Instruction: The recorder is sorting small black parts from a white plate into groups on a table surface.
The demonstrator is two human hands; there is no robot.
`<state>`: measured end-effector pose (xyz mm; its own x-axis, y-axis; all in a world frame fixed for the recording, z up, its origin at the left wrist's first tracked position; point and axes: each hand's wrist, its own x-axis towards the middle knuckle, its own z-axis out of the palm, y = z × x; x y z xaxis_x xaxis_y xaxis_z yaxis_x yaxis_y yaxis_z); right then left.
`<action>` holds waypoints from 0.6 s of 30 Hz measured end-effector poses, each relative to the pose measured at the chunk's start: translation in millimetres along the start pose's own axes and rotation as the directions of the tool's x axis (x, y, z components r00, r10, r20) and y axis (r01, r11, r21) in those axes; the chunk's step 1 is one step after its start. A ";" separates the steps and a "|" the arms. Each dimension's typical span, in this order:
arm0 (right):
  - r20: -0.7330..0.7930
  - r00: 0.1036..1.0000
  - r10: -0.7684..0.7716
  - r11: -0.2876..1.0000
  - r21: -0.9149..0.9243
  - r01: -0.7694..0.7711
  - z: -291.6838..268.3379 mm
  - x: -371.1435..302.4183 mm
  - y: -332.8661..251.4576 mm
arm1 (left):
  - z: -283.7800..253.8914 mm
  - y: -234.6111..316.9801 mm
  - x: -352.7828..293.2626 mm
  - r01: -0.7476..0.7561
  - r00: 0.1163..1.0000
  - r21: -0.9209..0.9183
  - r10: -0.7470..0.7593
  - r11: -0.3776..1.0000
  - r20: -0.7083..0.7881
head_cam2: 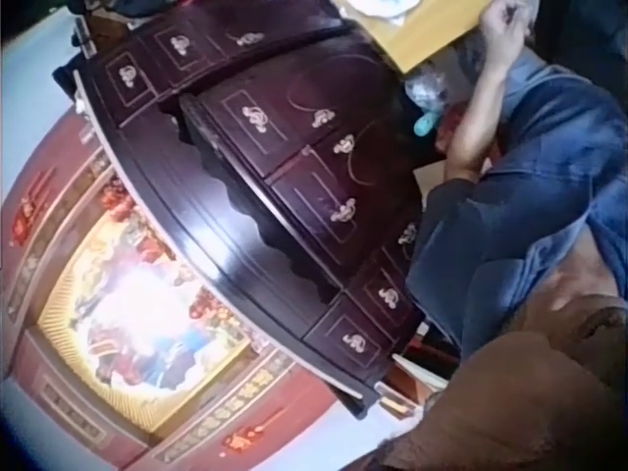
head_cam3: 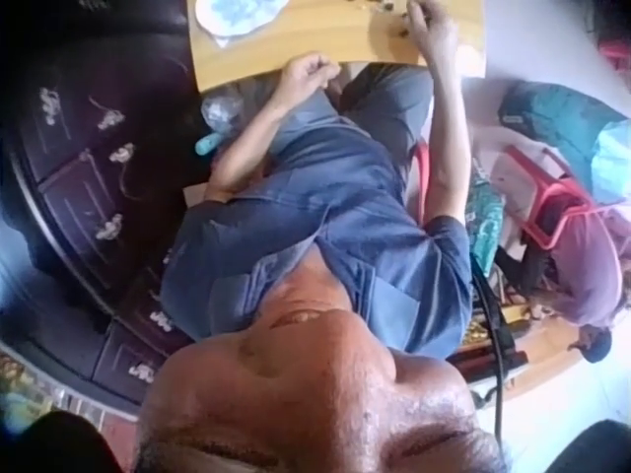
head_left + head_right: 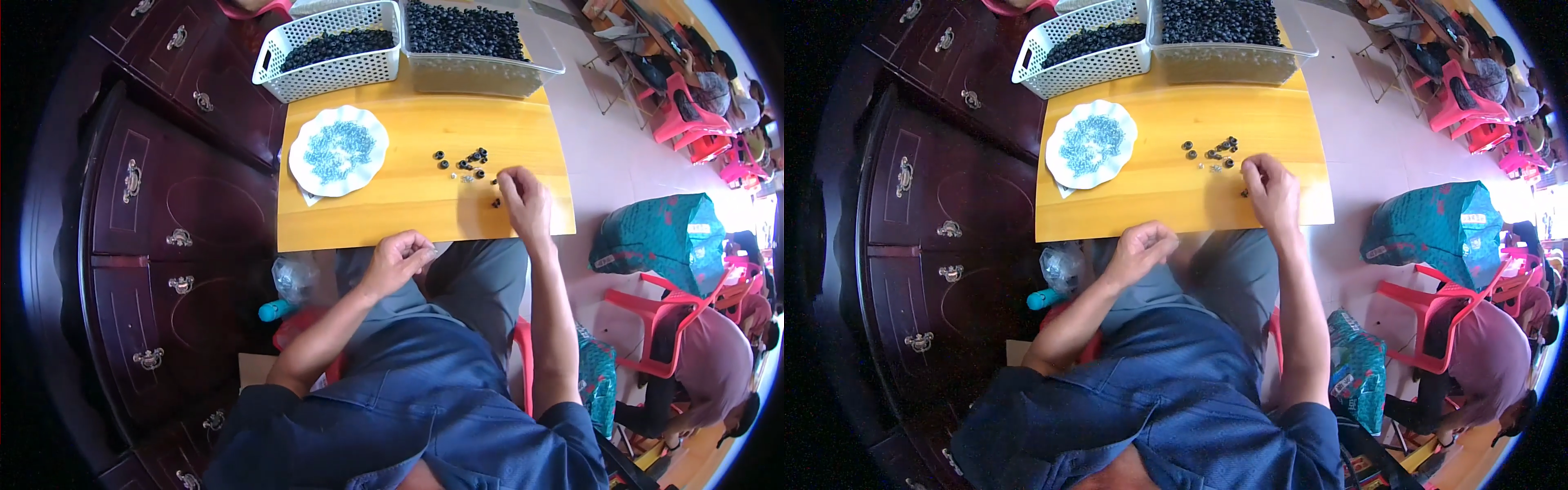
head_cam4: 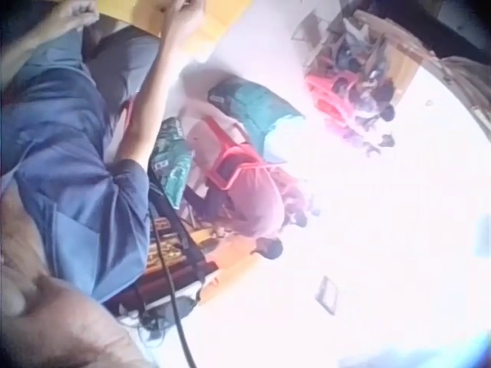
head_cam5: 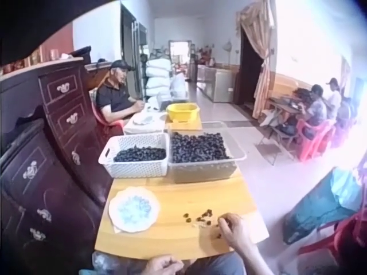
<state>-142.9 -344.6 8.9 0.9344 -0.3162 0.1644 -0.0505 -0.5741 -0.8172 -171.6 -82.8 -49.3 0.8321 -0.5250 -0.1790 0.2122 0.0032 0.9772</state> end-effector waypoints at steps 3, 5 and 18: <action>0.118 0.993 0.031 0.987 0.154 -0.050 4.2 -38.2 -0.6 | 5.7 11.0 0.1 -0.013 1.000 0.078 0.014 0.997 -0.018; 0.340 0.930 0.141 0.946 0.232 -0.228 6.2 -61.4 -10.3 | 11.6 19.9 0.0 -0.124 0.989 0.180 0.135 0.976 -0.052; 0.678 0.725 0.120 0.688 0.470 -0.553 23.2 -104.5 0.6 | 16.4 49.6 -2.6 -0.525 0.815 0.625 0.553 0.577 0.174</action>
<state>-232.4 -294.4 -21.6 0.9106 0.2144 -0.3532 -0.3858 0.1349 -0.9127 -171.7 -95.3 1.5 0.7061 -0.5743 0.4143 -0.6351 -0.2547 0.7293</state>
